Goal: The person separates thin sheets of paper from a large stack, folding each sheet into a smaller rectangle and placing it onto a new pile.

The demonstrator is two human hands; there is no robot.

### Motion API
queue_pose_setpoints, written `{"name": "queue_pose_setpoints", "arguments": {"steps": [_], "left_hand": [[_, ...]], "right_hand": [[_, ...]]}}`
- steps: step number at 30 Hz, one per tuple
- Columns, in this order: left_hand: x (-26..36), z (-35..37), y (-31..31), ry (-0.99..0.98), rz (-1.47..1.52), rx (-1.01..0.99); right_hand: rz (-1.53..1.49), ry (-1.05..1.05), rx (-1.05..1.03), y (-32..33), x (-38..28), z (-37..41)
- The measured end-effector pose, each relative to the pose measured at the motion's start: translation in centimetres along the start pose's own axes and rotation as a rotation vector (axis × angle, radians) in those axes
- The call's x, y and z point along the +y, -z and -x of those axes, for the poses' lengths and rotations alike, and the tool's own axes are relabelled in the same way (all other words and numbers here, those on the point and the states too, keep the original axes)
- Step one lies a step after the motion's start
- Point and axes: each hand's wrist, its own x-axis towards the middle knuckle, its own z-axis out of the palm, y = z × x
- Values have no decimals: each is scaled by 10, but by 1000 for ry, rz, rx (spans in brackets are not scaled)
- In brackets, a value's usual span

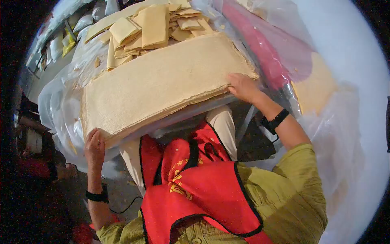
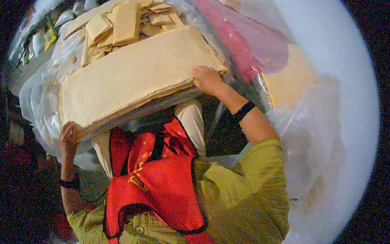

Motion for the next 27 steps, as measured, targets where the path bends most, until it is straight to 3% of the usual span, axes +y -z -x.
{"name": "queue_pose_setpoints", "arguments": {"steps": [2,4,7,15,22,27], "left_hand": [[15,-5,1,62,11,-21],[17,-7,-2,-22,-30,2],[18,-9,-8,-95,-39,18],[56,-31,-17,-241,41,54],[150,-79,-50,-392,274,77],[234,-106,-89,-434,380,14]], "right_hand": [[29,46,22,-2,2,0],[23,147,140,-8,3,1],[-78,29,-8,5,3,-5],[169,232,83,-9,2,-11],[305,348,263,-16,-8,-16],[270,276,468,-1,-8,-30]]}}
